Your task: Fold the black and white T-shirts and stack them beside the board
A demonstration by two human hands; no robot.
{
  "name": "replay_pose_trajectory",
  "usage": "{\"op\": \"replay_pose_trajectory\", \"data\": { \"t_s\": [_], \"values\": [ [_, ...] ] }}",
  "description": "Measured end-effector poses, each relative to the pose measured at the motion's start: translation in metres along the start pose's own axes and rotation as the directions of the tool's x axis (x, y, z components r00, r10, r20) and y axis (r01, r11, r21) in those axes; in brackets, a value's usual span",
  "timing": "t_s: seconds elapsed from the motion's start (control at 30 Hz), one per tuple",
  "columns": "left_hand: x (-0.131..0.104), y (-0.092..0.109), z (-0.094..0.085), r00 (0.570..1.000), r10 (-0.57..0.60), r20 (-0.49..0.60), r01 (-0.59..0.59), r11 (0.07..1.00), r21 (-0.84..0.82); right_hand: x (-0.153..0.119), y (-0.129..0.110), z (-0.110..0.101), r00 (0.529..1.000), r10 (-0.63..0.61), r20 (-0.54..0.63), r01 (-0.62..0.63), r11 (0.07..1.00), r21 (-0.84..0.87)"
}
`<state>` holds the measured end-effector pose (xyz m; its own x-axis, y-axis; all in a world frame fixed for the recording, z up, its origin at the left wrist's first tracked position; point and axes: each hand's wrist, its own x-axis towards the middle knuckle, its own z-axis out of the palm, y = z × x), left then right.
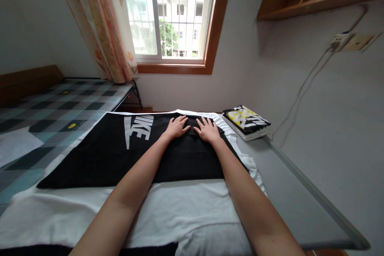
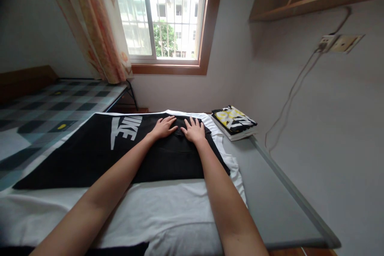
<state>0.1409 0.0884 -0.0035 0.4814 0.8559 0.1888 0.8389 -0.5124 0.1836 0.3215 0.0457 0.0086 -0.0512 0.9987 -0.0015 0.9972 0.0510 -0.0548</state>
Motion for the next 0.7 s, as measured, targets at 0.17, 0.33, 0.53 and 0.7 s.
{"op": "replay_pose_trajectory", "data": {
  "t_s": [0.17,0.33,0.53,0.7],
  "values": [
    [-0.002,0.004,-0.001,0.992,-0.096,-0.079,0.099,0.994,0.035,-0.004,-0.005,-0.004,0.997,0.004,-0.078,-0.004,1.000,-0.001],
    [-0.004,0.002,-0.001,0.992,-0.110,0.060,0.107,0.993,0.048,-0.007,-0.014,-0.014,0.980,-0.074,-0.187,0.076,0.997,0.004],
    [-0.001,0.002,-0.009,0.981,-0.095,0.171,0.096,0.995,0.006,-0.006,-0.012,-0.016,0.992,-0.118,0.043,0.116,0.992,0.055],
    [0.000,-0.015,-0.019,0.983,-0.170,-0.073,0.164,0.982,-0.090,-0.005,-0.005,-0.012,0.991,-0.131,-0.017,0.132,0.990,0.051]
  ]
}}
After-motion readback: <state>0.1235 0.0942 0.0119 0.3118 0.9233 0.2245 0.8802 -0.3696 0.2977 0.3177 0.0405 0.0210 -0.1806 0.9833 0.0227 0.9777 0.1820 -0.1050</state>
